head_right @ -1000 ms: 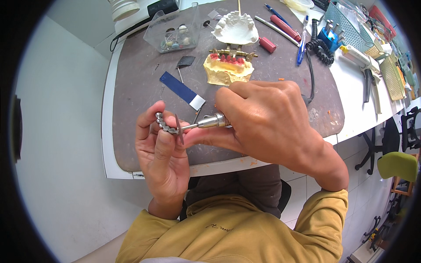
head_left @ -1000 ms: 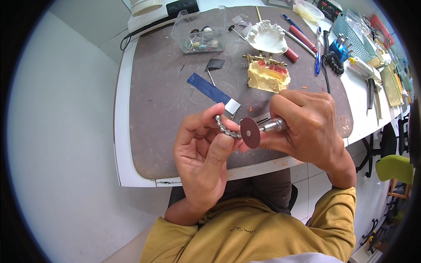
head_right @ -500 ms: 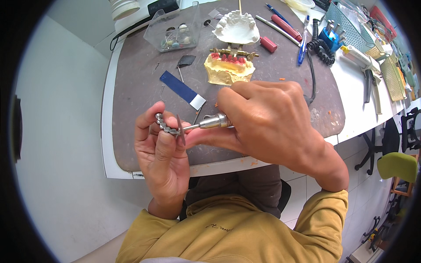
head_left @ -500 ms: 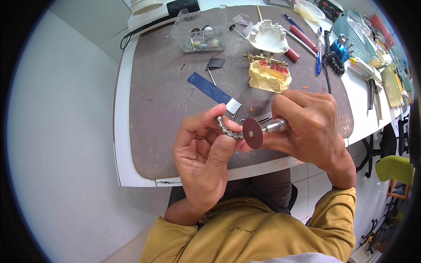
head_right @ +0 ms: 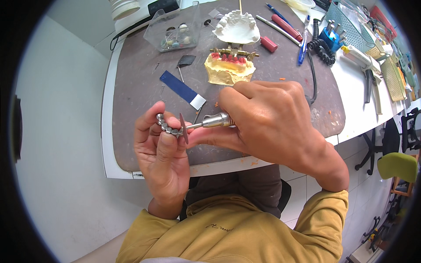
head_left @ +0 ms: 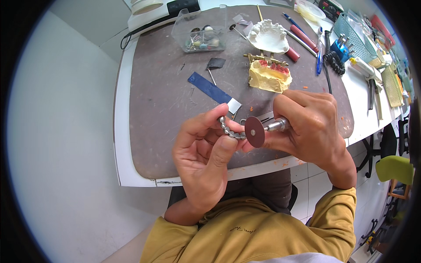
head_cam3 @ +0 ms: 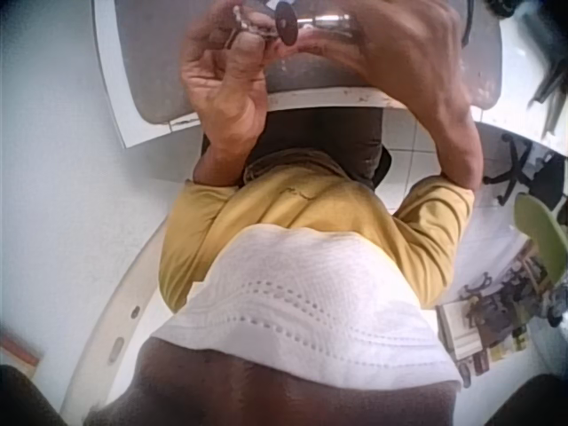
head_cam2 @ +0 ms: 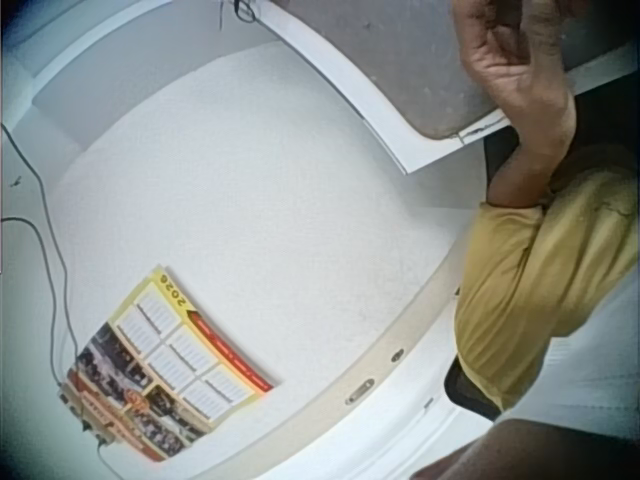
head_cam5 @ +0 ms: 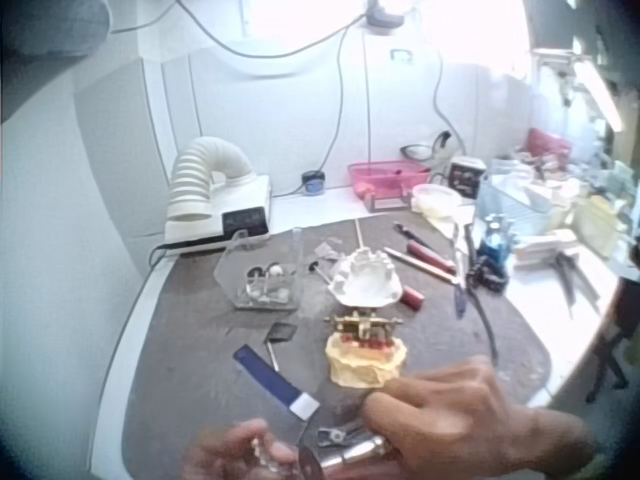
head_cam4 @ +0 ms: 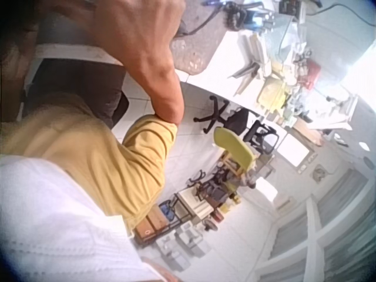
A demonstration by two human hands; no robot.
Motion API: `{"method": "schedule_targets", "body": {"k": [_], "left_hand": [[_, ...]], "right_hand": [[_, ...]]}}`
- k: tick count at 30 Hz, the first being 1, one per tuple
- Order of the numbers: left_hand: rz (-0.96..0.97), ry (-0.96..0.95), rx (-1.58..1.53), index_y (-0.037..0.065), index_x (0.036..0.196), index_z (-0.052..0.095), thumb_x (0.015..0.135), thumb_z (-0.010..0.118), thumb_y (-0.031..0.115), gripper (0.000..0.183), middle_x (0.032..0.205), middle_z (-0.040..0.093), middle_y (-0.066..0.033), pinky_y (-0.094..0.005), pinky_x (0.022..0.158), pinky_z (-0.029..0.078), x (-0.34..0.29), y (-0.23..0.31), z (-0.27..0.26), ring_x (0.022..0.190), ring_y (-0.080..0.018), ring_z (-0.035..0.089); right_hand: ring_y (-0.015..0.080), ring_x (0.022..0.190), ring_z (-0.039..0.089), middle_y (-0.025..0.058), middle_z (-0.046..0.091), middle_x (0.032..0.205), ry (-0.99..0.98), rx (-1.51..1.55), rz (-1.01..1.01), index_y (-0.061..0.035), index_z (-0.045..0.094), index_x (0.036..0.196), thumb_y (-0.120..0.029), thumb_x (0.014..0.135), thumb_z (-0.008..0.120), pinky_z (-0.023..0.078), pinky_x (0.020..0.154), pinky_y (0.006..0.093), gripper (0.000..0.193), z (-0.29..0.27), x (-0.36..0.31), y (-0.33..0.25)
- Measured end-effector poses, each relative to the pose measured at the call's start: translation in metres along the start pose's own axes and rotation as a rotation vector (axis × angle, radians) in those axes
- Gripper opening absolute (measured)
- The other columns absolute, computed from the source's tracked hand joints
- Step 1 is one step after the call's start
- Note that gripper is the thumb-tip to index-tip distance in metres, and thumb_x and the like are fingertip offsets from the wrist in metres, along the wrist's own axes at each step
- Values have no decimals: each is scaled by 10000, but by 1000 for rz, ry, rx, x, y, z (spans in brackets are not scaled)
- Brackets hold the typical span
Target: The person uses a rotary tool with a grinding disc to smooth and shape a metal dental wire frame. They periodically test the fit of the frame on a dental cast and use a pair of pliers to bend and adjust the wire.
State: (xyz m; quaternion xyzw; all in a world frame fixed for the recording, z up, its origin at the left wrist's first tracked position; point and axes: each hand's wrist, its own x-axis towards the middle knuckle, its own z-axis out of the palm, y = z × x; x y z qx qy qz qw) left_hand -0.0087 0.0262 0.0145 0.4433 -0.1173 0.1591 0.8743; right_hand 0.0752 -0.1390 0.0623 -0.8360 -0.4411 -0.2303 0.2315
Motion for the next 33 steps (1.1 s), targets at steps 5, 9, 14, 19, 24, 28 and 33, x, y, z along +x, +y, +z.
{"method": "schedule_targets", "body": {"k": [5,9,14,19,24,28,33], "left_hand": [[-9,55,4,-7,1339,452,939,587,41,425,1055,582,-89,-275,869,528,-1,1,2,985,-171,607],[-2,1,1,-8,1340,452,940,585,43,425,1052,582,-88,-283,877,526,-1,0,-1,983,-170,606],[5,17,-13,-8,1341,453,940,584,43,425,1051,580,-89,-286,878,526,0,0,0,987,-168,603],[-11,50,3,-9,1336,456,940,586,48,421,1051,579,-86,-291,883,525,-1,1,2,981,-170,605],[-1,14,4,-9,1330,459,940,585,47,414,1053,580,-86,-282,871,530,0,1,0,973,-170,614],[-24,69,0,-8,1321,461,942,584,47,403,1052,578,-85,-256,848,539,-1,2,4,973,-157,614],[-45,75,-18,-11,1317,454,942,579,40,399,1050,578,-87,-238,829,549,1,4,6,977,-152,613]], "right_hand": [[193,422,445,29,434,515,-15,-6,-1,-80,464,601,-516,544,828,325,424,314,571,-1,1,-2],[193,421,440,28,428,516,-8,-1,-3,-81,458,602,-516,543,828,325,427,316,574,-1,0,0],[190,421,435,30,421,516,-3,9,-6,-78,457,608,-511,548,834,322,416,315,577,0,1,-1],[189,421,433,31,419,516,-6,7,-11,-77,455,611,-508,550,838,321,409,314,579,0,1,-1],[189,417,428,28,418,514,8,8,-14,-79,457,608,-511,548,838,319,411,315,579,0,1,1],[193,412,422,28,419,513,-12,2,-8,-77,455,601,-515,552,834,316,411,315,581,-1,1,-2],[193,410,418,29,417,511,4,-1,1,-76,456,602,-518,547,833,316,412,313,584,0,0,0]]}}
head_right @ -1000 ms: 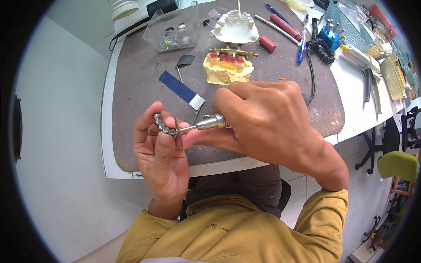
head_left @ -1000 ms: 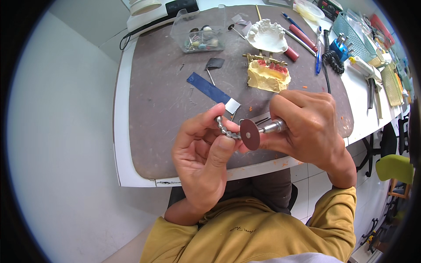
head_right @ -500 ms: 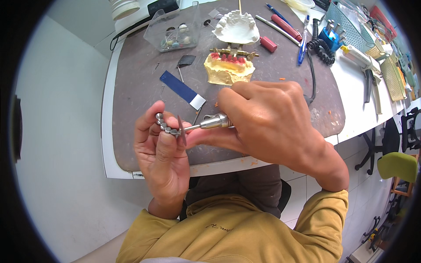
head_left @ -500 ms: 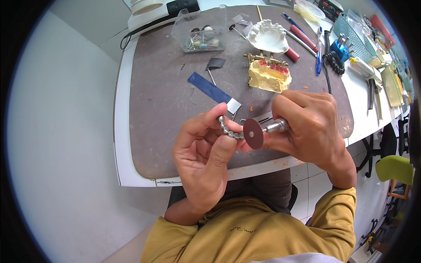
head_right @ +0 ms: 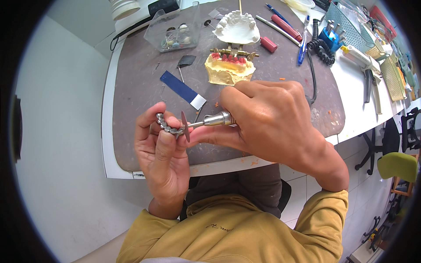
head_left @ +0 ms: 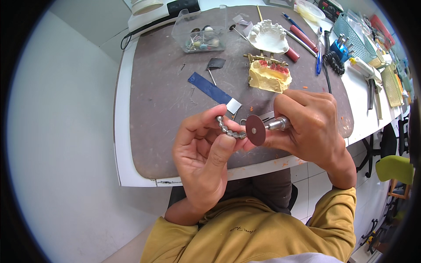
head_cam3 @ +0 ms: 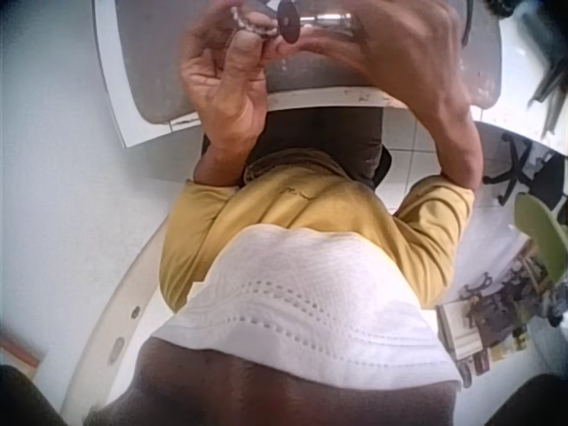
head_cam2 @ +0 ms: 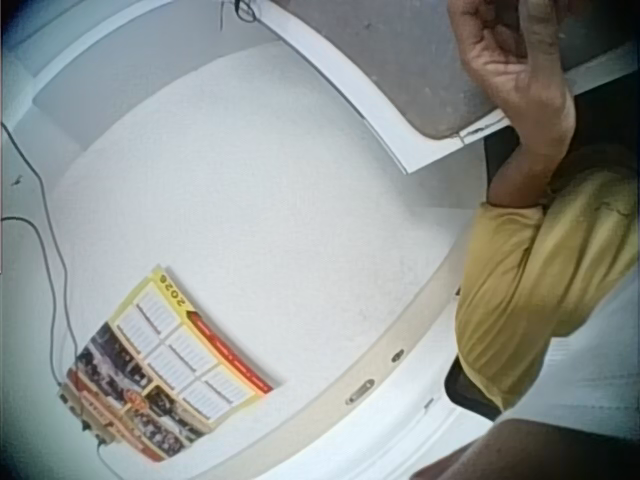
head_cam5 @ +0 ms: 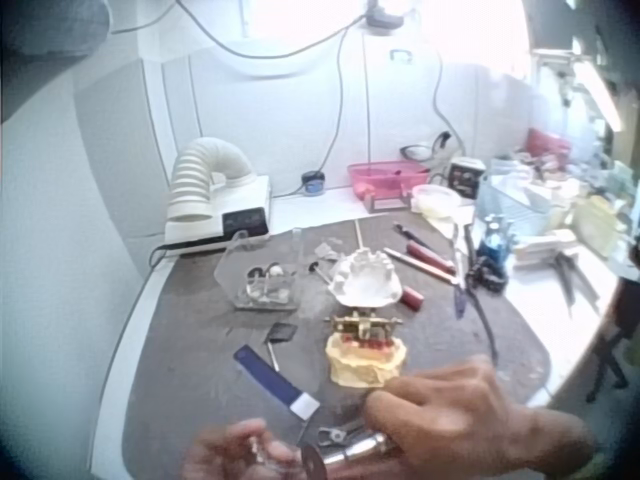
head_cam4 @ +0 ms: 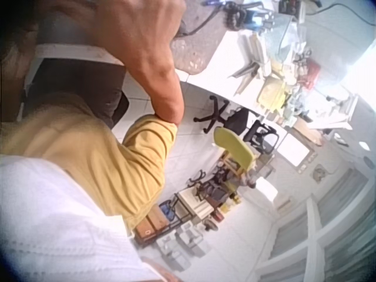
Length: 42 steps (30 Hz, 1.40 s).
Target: The person uses a rotary tool with a grinding disc to smooth and shape a metal dental wire frame. They periodically test the fit of the frame on a dental cast and use a pair of pliers to bend and adjust the wire.
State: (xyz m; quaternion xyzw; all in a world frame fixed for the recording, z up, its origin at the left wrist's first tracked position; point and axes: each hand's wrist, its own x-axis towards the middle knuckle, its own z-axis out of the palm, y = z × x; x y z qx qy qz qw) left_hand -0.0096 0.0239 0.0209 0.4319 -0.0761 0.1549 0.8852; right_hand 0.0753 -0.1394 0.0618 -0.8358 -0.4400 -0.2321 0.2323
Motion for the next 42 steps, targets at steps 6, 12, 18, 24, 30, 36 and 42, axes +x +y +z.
{"method": "schedule_targets", "body": {"k": [6,12,18,24,30,36,42], "left_hand": [[17,-18,-3,-11,1318,453,945,570,37,393,1051,580,-86,-261,859,535,0,-2,-2,961,-152,612],[21,-47,-11,-5,1306,465,935,590,45,395,1049,583,-84,-278,860,529,0,-3,-5,965,-168,614],[-26,42,-24,1,1233,488,924,619,69,342,1024,584,-82,-253,840,529,-1,0,0,948,-160,612],[-74,52,-85,-4,1223,480,921,628,76,346,1022,580,-87,-241,822,531,1,1,1,927,-159,614],[-30,31,-40,2,1210,475,924,623,71,330,1023,572,-86,-236,820,530,1,-2,0,920,-161,615],[-140,113,-209,4,1167,496,915,627,42,287,1029,600,-107,-295,833,579,3,2,-1,967,-215,653],[-202,79,-362,16,1181,496,931,599,41,271,1070,600,-130,-286,877,582,9,2,-11,1012,-239,649]], "right_hand": [[191,411,422,28,416,513,-2,2,-19,-80,459,604,-525,549,829,310,405,314,582,-1,2,-1],[184,413,421,24,415,513,3,1,-4,-84,458,602,-525,537,834,315,412,310,583,-1,1,-2],[182,411,440,28,428,509,14,11,-15,-76,468,593,-498,544,846,321,402,313,569,-1,2,-2],[186,417,480,38,450,503,4,12,19,-63,482,597,-463,569,850,349,401,314,544,-1,2,-3],[189,409,452,34,432,505,1,10,-6,-74,471,596,-481,566,848,336,403,309,556,-1,2,-2],[164,428,455,27,439,516,15,2,40,-57,506,617,-502,588,841,327,410,316,558,-8,-2,2],[187,439,463,62,468,501,3,-198,424,-38,534,705,-489,811,718,355,467,332,499,-33,-12,26]]}}
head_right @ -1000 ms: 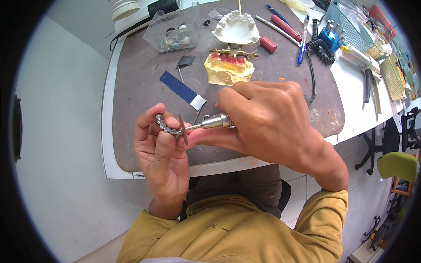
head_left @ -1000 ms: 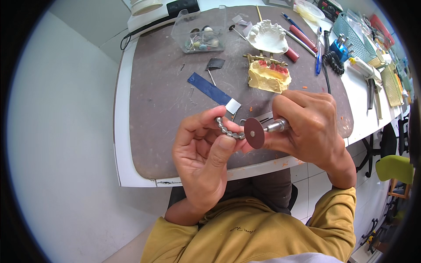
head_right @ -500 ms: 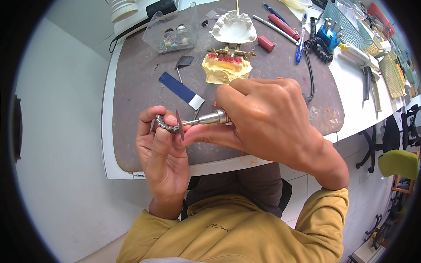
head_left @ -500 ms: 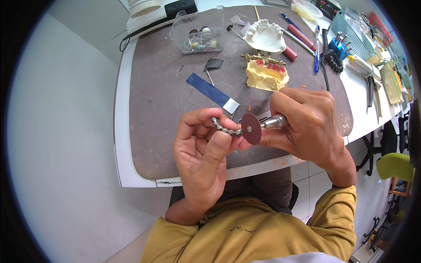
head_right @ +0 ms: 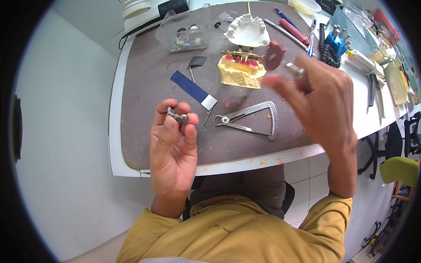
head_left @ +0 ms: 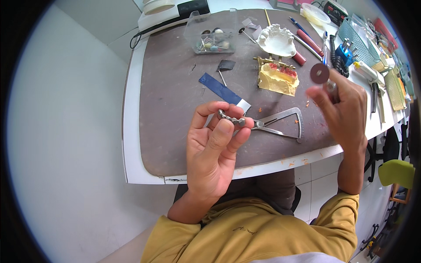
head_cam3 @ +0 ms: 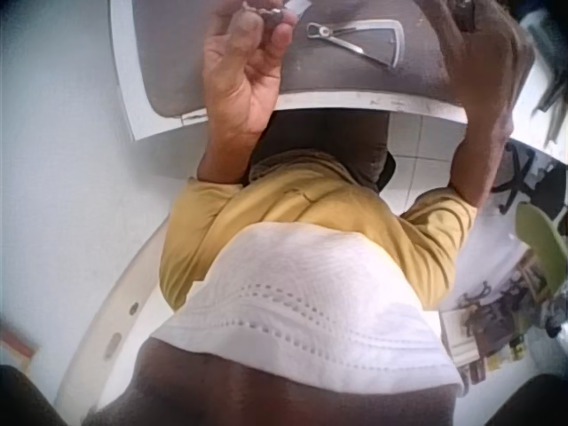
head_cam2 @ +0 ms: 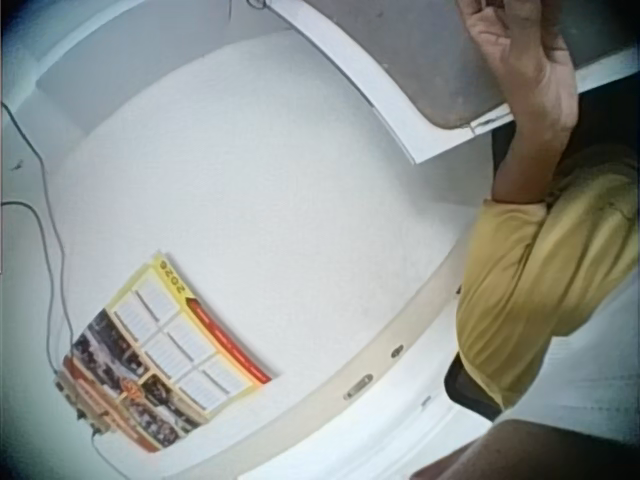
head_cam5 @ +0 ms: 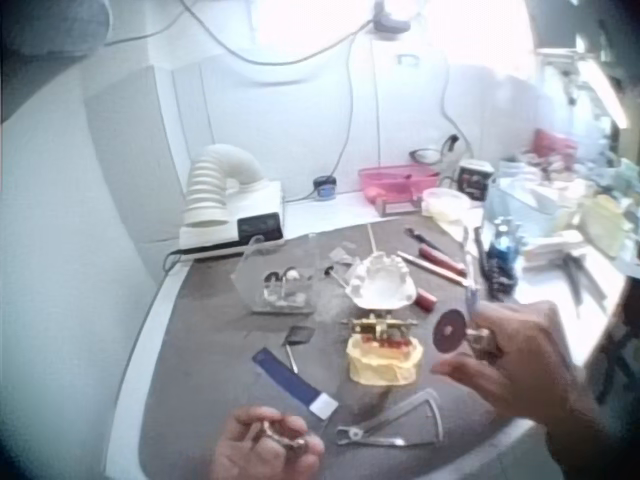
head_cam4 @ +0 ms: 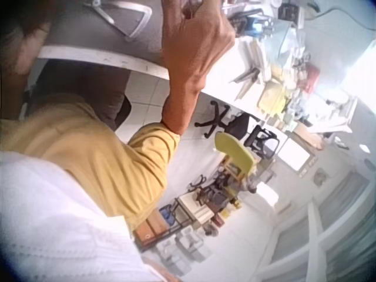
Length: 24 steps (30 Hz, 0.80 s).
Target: The person uses a rotary tool with a grinding disc to smooth and shape a metal dental wire frame. They periodically test the fit of the frame on a dental cast and use a pair of pliers to bend and adjust the wire.
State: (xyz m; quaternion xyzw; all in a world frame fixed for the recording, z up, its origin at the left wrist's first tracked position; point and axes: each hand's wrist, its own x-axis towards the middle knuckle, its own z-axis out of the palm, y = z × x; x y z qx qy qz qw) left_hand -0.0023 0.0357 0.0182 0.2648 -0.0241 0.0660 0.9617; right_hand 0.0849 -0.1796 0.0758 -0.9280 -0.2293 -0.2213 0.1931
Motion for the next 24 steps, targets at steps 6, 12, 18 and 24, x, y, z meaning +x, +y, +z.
{"method": "schedule_targets", "body": {"k": [6,12,18,24], "left_hand": [[-14,-2,15,25,1203,482,935,602,62,296,1129,596,-155,-285,879,580,0,-1,-3,1017,-230,646],[-13,-23,-5,30,1208,482,939,596,62,294,1071,600,-119,-280,858,583,0,-2,-4,978,-206,646],[25,-8,67,28,1239,445,959,565,85,310,1065,524,-83,-243,849,585,-1,-4,-1,965,-167,572],[24,10,89,26,1204,473,945,589,78,289,1099,562,-99,-243,869,584,-2,-3,0,990,-176,625]], "right_hand": [[348,614,542,200,556,702,-66,-55,115,10,518,894,-216,934,482,420,632,435,232,4,-11,33],[370,775,619,206,622,857,-18,-156,81,8,547,1018,-148,933,497,472,725,441,185,10,-14,36],[309,839,641,152,642,927,-6,-216,23,-7,609,1013,-165,929,545,502,750,403,190,10,-17,40],[276,807,641,117,619,905,-20,-191,9,-24,640,1000,-156,902,610,516,721,376,167,11,-20,37]]}}
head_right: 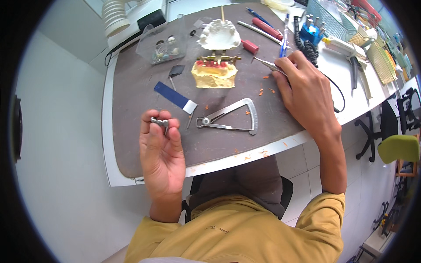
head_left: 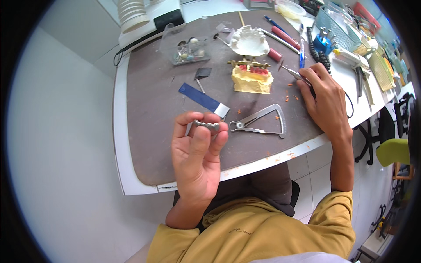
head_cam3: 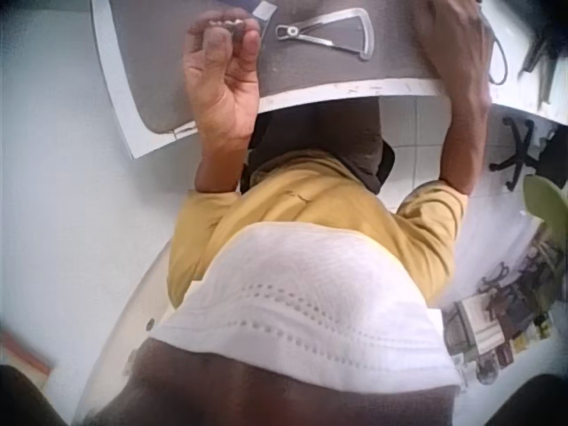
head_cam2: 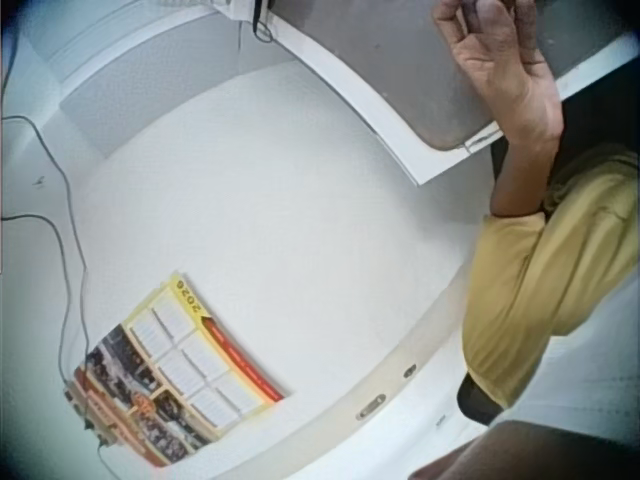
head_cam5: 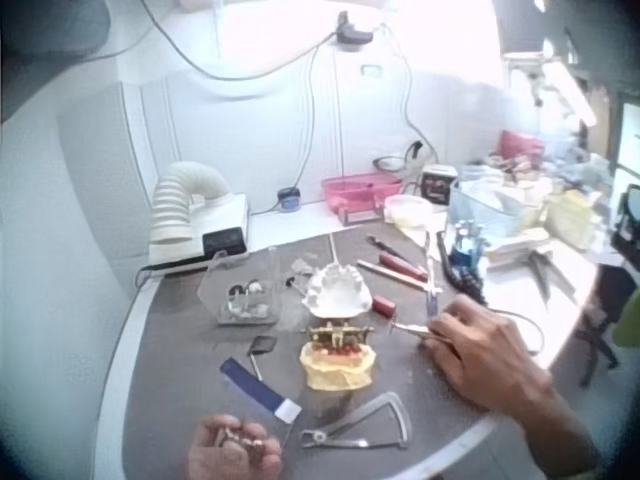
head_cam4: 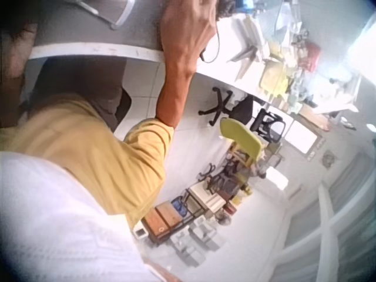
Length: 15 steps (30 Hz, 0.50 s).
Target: The person uses a rotary tool with a grinding disc to smooth and shape a metal dental wire frame. They periodically test the fit of the frame on a dental cast and use a pair of pliers to bend and adjust the wire.
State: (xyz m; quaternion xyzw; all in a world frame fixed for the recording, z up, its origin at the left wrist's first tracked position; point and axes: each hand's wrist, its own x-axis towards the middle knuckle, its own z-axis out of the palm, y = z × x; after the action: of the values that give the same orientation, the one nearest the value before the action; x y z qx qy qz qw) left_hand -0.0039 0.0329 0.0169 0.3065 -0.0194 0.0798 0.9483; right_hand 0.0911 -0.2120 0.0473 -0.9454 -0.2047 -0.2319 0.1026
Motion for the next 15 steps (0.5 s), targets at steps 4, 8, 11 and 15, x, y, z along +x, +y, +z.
{"method": "schedule_targets", "body": {"k": [4,8,11,15], "left_hand": [[6,-2,-18,22,1194,475,938,592,48,283,1103,593,-129,-269,890,577,0,1,0,1000,-205,646],[5,-3,-27,21,1199,471,939,587,38,286,1110,592,-135,-281,902,572,0,1,-1,1005,-219,648],[4,-3,-33,21,1197,473,939,587,38,283,1106,591,-129,-282,904,572,0,0,-1,1001,-216,650],[4,-17,-44,22,1189,477,938,589,38,275,1098,590,-120,-284,898,575,1,1,-2,995,-215,652]], "right_hand": [[260,807,634,103,612,897,16,-33,-12,-31,661,993,-153,891,626,514,722,376,163,4,-1,-2],[261,851,623,106,611,895,34,-55,-43,-19,663,978,-151,891,623,508,746,379,163,3,-1,-2],[263,867,619,109,611,895,12,-31,-31,-14,665,972,-149,891,621,505,756,380,164,3,0,-2],[265,859,623,113,613,897,-3,-22,-35,-12,666,976,-147,891,620,504,756,379,166,3,1,-1]]}}
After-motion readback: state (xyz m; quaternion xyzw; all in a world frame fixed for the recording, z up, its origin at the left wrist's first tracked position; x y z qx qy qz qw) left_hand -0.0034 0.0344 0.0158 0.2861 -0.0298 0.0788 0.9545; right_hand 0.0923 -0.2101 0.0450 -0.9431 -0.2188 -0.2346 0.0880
